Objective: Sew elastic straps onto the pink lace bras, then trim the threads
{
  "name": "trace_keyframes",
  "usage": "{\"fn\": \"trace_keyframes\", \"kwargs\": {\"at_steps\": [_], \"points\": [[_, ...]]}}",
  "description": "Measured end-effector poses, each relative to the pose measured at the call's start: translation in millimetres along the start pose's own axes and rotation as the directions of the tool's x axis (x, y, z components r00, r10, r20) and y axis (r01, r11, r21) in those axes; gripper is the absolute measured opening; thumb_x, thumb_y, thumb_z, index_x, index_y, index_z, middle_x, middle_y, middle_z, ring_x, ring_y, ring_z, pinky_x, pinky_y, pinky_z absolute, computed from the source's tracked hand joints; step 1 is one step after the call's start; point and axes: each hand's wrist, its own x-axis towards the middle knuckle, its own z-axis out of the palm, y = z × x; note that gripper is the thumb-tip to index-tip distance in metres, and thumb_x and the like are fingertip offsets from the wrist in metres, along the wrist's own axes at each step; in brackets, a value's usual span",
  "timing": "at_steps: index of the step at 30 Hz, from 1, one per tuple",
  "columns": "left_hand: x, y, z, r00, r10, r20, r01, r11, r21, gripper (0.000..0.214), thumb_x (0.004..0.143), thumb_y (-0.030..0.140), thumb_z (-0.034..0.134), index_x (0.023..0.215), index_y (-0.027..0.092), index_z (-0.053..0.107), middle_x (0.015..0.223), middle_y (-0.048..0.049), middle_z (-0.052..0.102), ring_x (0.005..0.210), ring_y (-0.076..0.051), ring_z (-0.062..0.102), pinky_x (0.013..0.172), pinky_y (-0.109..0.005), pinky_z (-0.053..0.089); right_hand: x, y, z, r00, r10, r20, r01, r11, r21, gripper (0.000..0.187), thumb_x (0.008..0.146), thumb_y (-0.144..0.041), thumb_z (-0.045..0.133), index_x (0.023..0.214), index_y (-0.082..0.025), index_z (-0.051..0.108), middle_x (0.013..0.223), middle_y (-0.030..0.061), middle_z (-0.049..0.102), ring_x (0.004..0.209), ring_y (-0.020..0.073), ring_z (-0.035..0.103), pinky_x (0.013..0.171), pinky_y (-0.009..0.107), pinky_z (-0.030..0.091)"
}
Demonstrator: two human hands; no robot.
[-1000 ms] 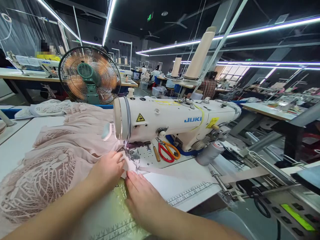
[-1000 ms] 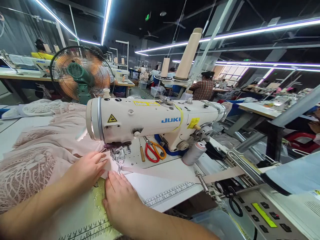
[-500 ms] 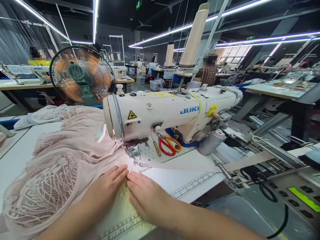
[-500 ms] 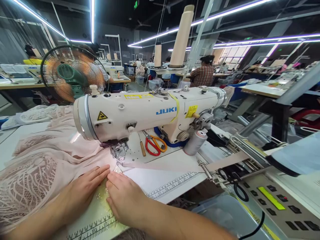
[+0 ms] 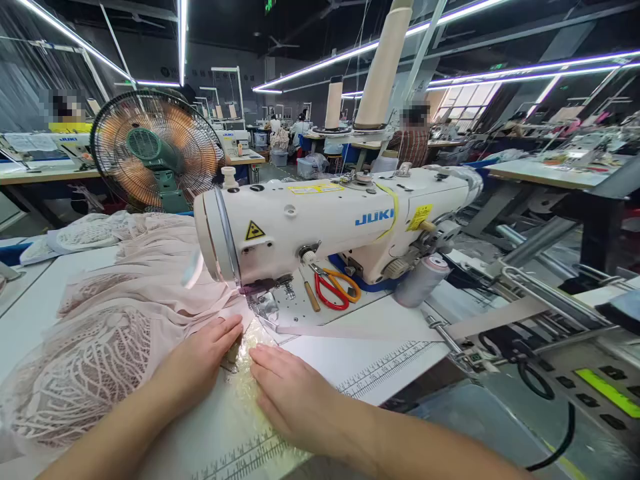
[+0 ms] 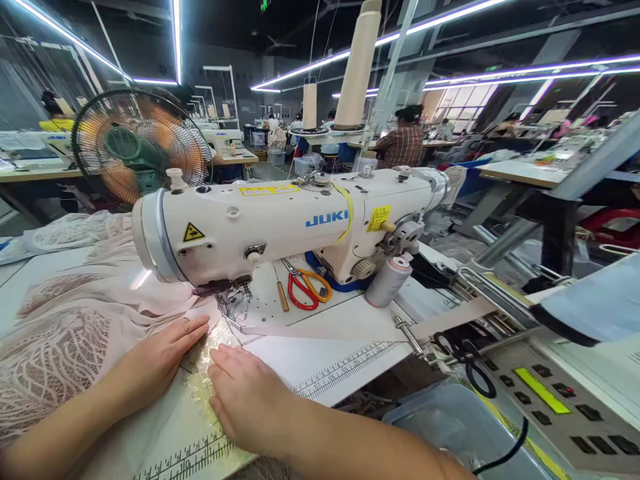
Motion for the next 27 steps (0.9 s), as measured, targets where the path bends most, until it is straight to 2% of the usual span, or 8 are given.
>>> {"fn": "trace_keyframes", "kwargs": {"at_steps": [6, 11, 13, 15, 17, 19, 23, 27], "points": [[10, -9, -2.3, 1.000, 0.011, 0.014, -0.013, 0.993, 0.115, 0.050, 0.083, 0.003, 0.033, 0.125, 0.012, 0.059, 0.132, -0.0128, 0.059, 0.115, -0.025, 0.059, 0.093, -0.039, 0.053, 1, 4, 2, 0.998, -0.018, -0.059, 0.018, 1.000, 0.001, 0.034, 0.089, -0.022, 0.045, 0.116, -0.005, 0.058, 0.132, 0.0160, 0.055, 0.126, 0.0261, 0.046, 0.111, 0.038, 0.035], [16, -13, 0.0, 1.000, -0.011, 0.012, 0.009, 0.981, 0.193, 0.048, 0.081, 0.002, 0.036, 0.122, 0.010, 0.061, 0.131, -0.0154, 0.059, 0.116, -0.029, 0.057, 0.101, -0.047, 0.046, 0, -13, 4, 0.949, -0.154, -0.276, 0.161, 0.987, 0.004, 0.030, 0.092, -0.025, 0.041, 0.110, -0.009, 0.058, 0.122, 0.0145, 0.062, 0.113, 0.0224, 0.056, 0.100, 0.034, 0.045], [18, -11, -0.9, 0.998, -0.053, 0.032, 0.045, 0.975, 0.216, 0.049, 0.082, 0.001, 0.035, 0.122, 0.011, 0.060, 0.132, -0.0142, 0.058, 0.117, -0.029, 0.056, 0.103, -0.049, 0.043, 4, -36, 23, 0.945, -0.200, -0.259, 0.205, 0.979, -0.008, 0.029, 0.093, -0.036, 0.044, 0.107, -0.016, 0.059, 0.113, 0.0079, 0.066, 0.097, 0.0185, 0.062, 0.088, 0.028, 0.052], [20, -7, -4.4, 0.992, -0.109, 0.067, 0.090, 0.965, 0.247, 0.049, 0.084, 0.001, 0.034, 0.124, 0.012, 0.060, 0.134, -0.0125, 0.057, 0.119, -0.028, 0.055, 0.104, -0.049, 0.042, 11, -63, 52, 0.955, -0.266, -0.132, 0.253, 0.962, -0.104, 0.019, 0.092, -0.039, 0.048, 0.094, -0.024, 0.060, 0.097, -0.0012, 0.070, 0.076, 0.0146, 0.064, 0.066, 0.024, 0.054], [20, -2, -11.0, 0.984, -0.152, 0.089, 0.121, 0.952, 0.280, 0.047, 0.085, 0.003, 0.034, 0.123, 0.013, 0.060, 0.135, -0.0122, 0.056, 0.121, -0.029, 0.054, 0.104, -0.050, 0.042, 19, -86, 80, 0.966, -0.243, -0.088, 0.228, 0.961, -0.155, 0.017, 0.087, -0.037, 0.057, 0.079, -0.022, 0.059, 0.083, -0.0001, 0.069, 0.060, 0.0159, 0.061, 0.049, 0.026, 0.048], [14, 4, -20.2, 0.980, -0.175, 0.089, 0.141, 0.942, 0.306, 0.044, 0.087, 0.007, 0.036, 0.122, 0.012, 0.062, 0.136, -0.0141, 0.055, 0.122, -0.031, 0.053, 0.102, -0.051, 0.043, 23, -99, 96, 0.975, -0.208, -0.083, 0.183, 0.955, -0.235, 0.018, 0.083, -0.034, 0.062, 0.074, -0.020, 0.059, 0.070, 0.0026, 0.064, 0.055, 0.0179, 0.058, 0.043, 0.027, 0.043], [-27, 14, -39.7, 0.960, -0.260, 0.100, 0.202, 0.898, 0.392, 0.048, 0.086, 0.007, 0.034, 0.127, 0.011, 0.058, 0.133, -0.0167, 0.057, 0.124, -0.032, 0.052, 0.100, -0.050, 0.044, 11, -95, 84, 0.973, -0.195, -0.125, 0.150, 0.941, -0.304, 0.017, 0.078, -0.032, 0.065, 0.073, -0.018, 0.057, 0.069, 0.0042, 0.059, 0.060, 0.0195, 0.056, 0.047, 0.030, 0.041], [-102, 26, -46.6, 0.924, -0.365, 0.114, 0.265, 0.826, 0.498, 0.050, 0.085, 0.015, 0.034, 0.130, 0.015, 0.056, 0.137, -0.0146, 0.054, 0.126, -0.035, 0.048, 0.101, -0.059, 0.038, -10, -72, 50, 0.979, -0.199, -0.041, 0.183, 0.950, -0.254, 0.014, 0.075, -0.028, 0.069, 0.075, -0.020, 0.058, 0.072, 0.0024, 0.060, 0.067, 0.0186, 0.053, 0.056, 0.030, 0.041]]}}
